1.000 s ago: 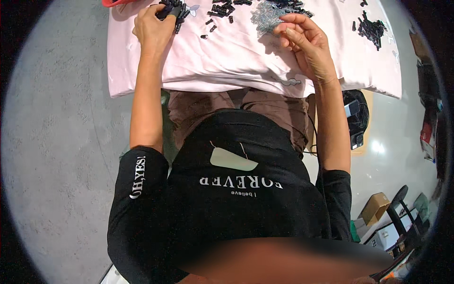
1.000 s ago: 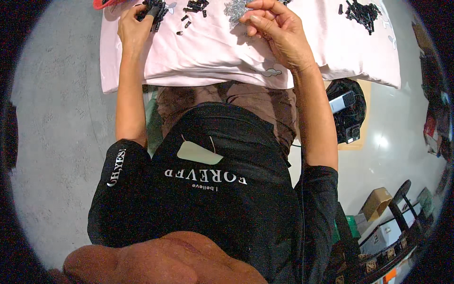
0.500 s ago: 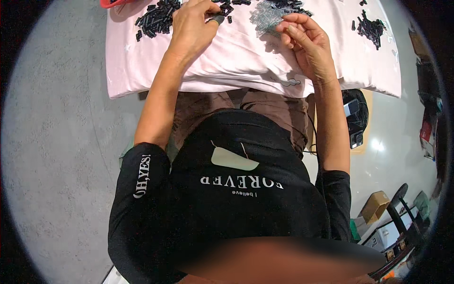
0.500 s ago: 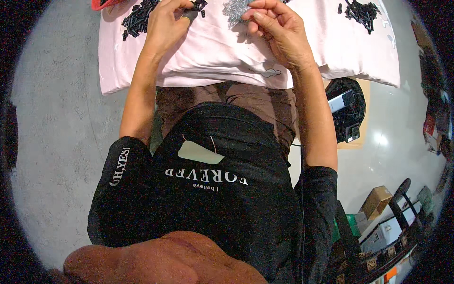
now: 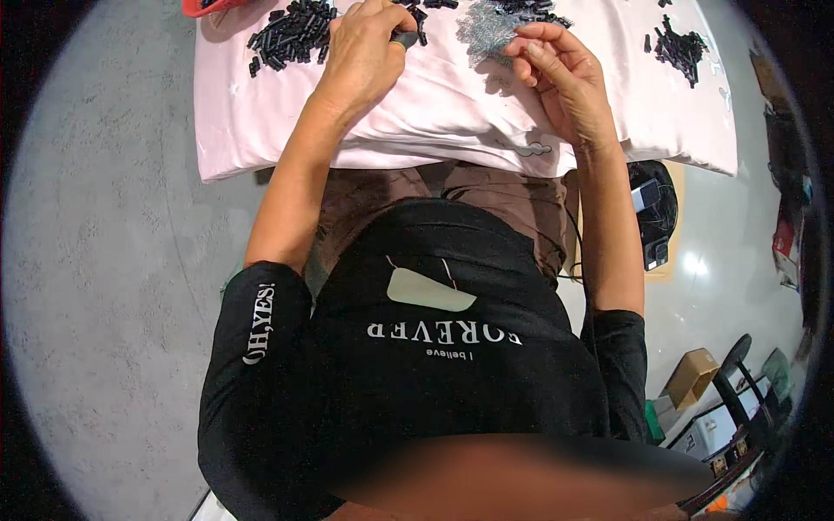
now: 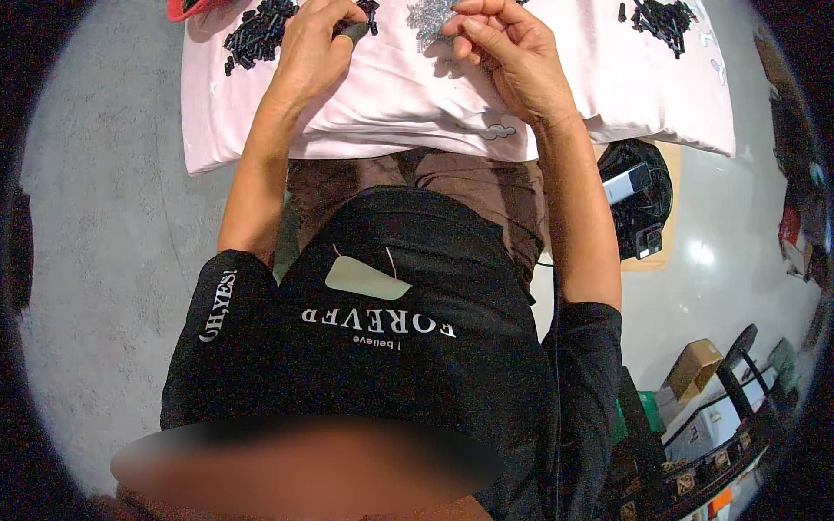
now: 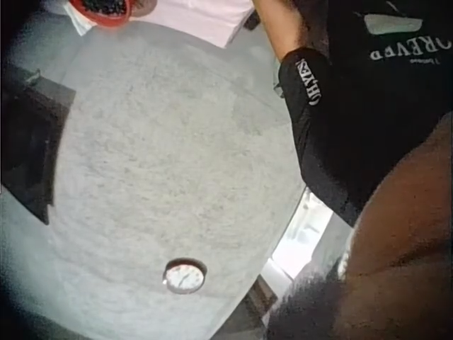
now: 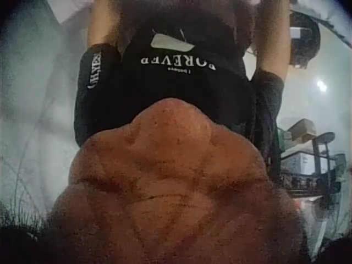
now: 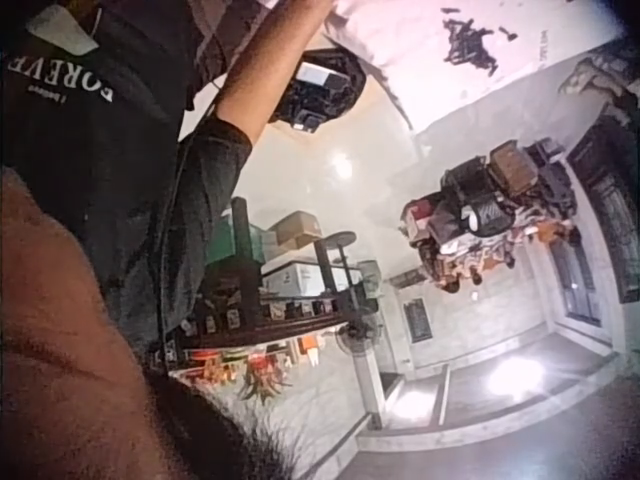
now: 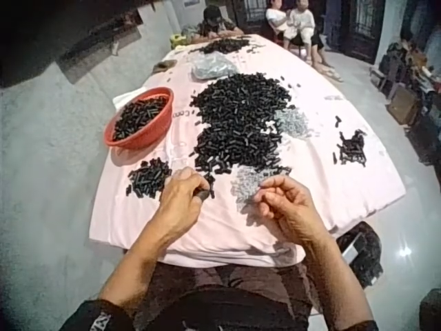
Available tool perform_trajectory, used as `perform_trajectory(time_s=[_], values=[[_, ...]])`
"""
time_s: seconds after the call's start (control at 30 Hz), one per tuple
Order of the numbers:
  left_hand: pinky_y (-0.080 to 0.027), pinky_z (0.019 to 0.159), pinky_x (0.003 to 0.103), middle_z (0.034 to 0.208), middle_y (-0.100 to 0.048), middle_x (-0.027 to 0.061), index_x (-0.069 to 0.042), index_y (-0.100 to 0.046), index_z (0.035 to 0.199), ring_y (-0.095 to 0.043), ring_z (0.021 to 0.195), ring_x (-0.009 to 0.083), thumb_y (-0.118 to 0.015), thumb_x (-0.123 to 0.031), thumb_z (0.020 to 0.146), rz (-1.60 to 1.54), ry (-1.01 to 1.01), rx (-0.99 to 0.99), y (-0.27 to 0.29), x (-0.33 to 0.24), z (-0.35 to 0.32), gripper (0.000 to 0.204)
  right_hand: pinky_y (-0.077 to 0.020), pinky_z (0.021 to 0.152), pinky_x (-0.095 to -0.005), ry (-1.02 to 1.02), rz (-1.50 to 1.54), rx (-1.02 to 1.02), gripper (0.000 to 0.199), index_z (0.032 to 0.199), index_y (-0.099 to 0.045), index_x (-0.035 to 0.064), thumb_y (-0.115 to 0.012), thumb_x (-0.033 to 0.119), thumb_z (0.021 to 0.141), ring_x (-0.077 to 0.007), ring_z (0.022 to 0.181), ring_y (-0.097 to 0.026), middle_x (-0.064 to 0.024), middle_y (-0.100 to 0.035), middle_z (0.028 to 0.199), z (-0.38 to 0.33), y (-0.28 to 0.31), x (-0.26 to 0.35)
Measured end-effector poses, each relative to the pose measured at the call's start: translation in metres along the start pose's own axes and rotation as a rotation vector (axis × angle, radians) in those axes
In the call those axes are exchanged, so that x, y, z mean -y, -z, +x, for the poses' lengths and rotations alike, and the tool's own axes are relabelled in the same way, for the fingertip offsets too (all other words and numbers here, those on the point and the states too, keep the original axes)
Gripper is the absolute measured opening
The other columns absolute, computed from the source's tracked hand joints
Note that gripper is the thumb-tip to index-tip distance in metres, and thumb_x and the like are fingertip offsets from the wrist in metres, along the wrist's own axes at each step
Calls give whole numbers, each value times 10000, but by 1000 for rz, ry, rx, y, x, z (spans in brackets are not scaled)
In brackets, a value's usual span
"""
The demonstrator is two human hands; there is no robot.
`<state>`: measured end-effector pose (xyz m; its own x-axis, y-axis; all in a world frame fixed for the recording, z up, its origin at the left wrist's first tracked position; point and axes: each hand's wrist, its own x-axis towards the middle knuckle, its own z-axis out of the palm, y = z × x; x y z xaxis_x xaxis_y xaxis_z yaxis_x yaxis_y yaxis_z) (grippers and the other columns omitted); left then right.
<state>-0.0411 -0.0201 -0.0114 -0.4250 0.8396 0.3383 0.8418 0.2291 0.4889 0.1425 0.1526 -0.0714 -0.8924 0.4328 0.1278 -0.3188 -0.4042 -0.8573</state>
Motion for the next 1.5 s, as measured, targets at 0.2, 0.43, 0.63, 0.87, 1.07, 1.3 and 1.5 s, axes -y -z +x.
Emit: perform_trajectory(time_s=[0.2,0.43,0.63,0.87,1.07,1.3,1.5], values=[[-454,782,449,869,-598,181,-11,-590,900,-578,865,381,-525,26,815,-276,-173,-133,-15,17,-1,113,-510,714,-187,-1,15,-3,206,1192,-621,18,-597,76,996,-86,796,-624,-92,-710,1033,1,2,-2],[-471,702,318,826,-604,101,4,-585,972,-572,771,177,-498,58,884,-419,217,116,-5,-37,3,135,-529,793,-220,14,-100,-29,229,1186,-626,7,-634,27,958,-105,868,-636,-89,-710,1054,-1,-3,-4],[-482,699,277,841,-608,43,24,-581,980,-573,794,113,-567,4,941,-650,232,204,-16,-61,9,46,-530,759,-226,-17,-278,-35,184,1128,-653,-1,-652,19,946,-107,836,-649,-63,-698,971,-4,2,-8],[-498,713,296,811,-622,60,13,-614,967,-611,790,137,-572,33,913,-518,32,80,-22,-40,5,70,-513,702,-204,1,-169,-55,170,1119,-659,-2,-645,18,951,-98,796,-639,-56,-684,921,-4,-2,-6],[-500,801,448,880,-615,128,-75,-701,944,-614,867,348,-561,62,757,-146,-246,46,-34,-10,-11,271,-508,690,-207,-12,-122,-47,177,1144,-652,-16,-606,26,979,-100,783,-633,-79,-690,937,-3,-3,-3],[-505,803,449,908,-625,125,-73,-695,949,-625,896,351,-559,57,757,-72,-213,91,-34,-10,-10,269,-504,694,-206,-6,-98,-25,193,1163,-643,-30,-597,25,984,-99,779,-623,-95,-692,947,-1,1,-8],[-504,825,457,931,-631,129,-59,-680,976,-630,912,361,-555,55,768,-83,-176,128,-34,-9,-13,269,-505,699,-206,1,-117,-27,193,1161,-642,-33,-597,17,981,-100,773,-619,-103,-695,945,-1,1,-7]])
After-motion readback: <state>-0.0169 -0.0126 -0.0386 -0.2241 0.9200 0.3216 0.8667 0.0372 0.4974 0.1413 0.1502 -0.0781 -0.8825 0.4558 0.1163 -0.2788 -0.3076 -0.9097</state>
